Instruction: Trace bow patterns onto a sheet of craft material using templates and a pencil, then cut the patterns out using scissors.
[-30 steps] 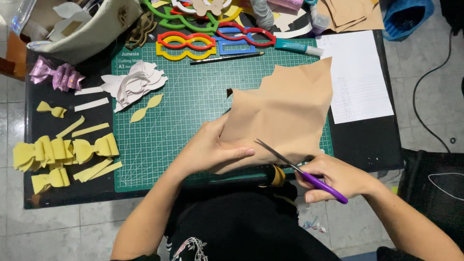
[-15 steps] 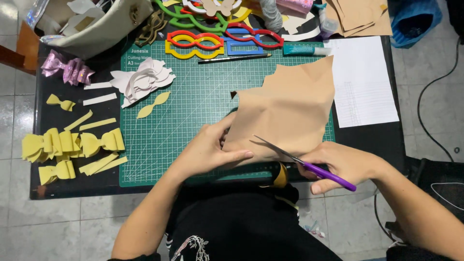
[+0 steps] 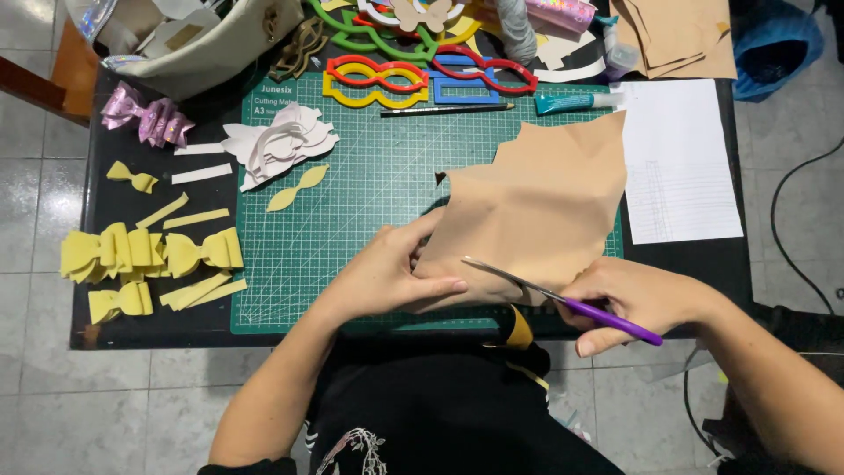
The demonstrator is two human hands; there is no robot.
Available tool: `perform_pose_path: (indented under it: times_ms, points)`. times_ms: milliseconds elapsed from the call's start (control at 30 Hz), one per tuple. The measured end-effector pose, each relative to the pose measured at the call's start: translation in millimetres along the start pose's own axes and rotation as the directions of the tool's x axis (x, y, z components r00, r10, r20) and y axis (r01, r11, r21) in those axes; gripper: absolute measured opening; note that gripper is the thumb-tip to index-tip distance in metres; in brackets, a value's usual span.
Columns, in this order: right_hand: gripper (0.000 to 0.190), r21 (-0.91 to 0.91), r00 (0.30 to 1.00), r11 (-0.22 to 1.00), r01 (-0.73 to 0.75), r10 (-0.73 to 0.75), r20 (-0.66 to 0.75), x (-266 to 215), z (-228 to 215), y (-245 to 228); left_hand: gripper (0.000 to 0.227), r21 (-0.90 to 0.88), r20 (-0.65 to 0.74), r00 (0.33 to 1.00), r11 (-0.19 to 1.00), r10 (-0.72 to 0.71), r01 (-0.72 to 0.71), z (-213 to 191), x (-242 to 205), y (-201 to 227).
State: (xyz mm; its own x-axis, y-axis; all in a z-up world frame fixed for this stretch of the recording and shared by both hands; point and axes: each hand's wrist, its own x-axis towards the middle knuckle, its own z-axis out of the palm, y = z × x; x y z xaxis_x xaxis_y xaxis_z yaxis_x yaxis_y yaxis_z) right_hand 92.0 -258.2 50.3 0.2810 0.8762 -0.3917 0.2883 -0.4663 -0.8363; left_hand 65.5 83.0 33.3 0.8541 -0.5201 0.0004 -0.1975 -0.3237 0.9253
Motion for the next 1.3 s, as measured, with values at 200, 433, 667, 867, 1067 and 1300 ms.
perform_pose_path:
  times_ms: [200,433,667,867,1067,1300]
  points:
    - [0.061,-0.102,0.996,0.995,-0.023,0.031,0.079,11.1,-12.3,-12.2,0.062,-0.043,0.025,1.000,0.999,0.018,-0.017,-1.7,0.8,1.4]
    - [0.062,-0.113,0.993,0.992,-0.050,0.062,0.101,21.0,-11.7,-13.9,0.068,-0.063,0.040,0.999,0.998,0.000,0.002,-3.3,-1.1,-0.1]
    - [0.055,-0.088,1.000,0.996,-0.008,0.010,0.025,23.1,-4.0,-10.3,0.071,-0.110,0.036,0.999,0.994,-0.013,0.017,-4.8,-2.0,-2.6]
    - [0.054,-0.057,0.998,0.998,0.009,-0.005,0.056,26.2,-5.7,-12.4,0.079,-0.308,0.005,0.985,0.937,-0.171,0.164,0.1,-9.9,-13.9]
    - [0.059,-0.076,0.997,0.997,0.008,-0.001,0.083,38.3,-9.8,-18.3,0.083,-0.320,-0.036,0.989,0.939,-0.146,0.127,0.3,-11.3,-14.9]
    - [0.060,-0.072,0.996,0.997,0.030,-0.024,0.084,48.5,-13.6,-24.9,0.084,-0.381,-0.034,0.990,0.918,-0.135,0.112,-0.6,-12.6,-14.4]
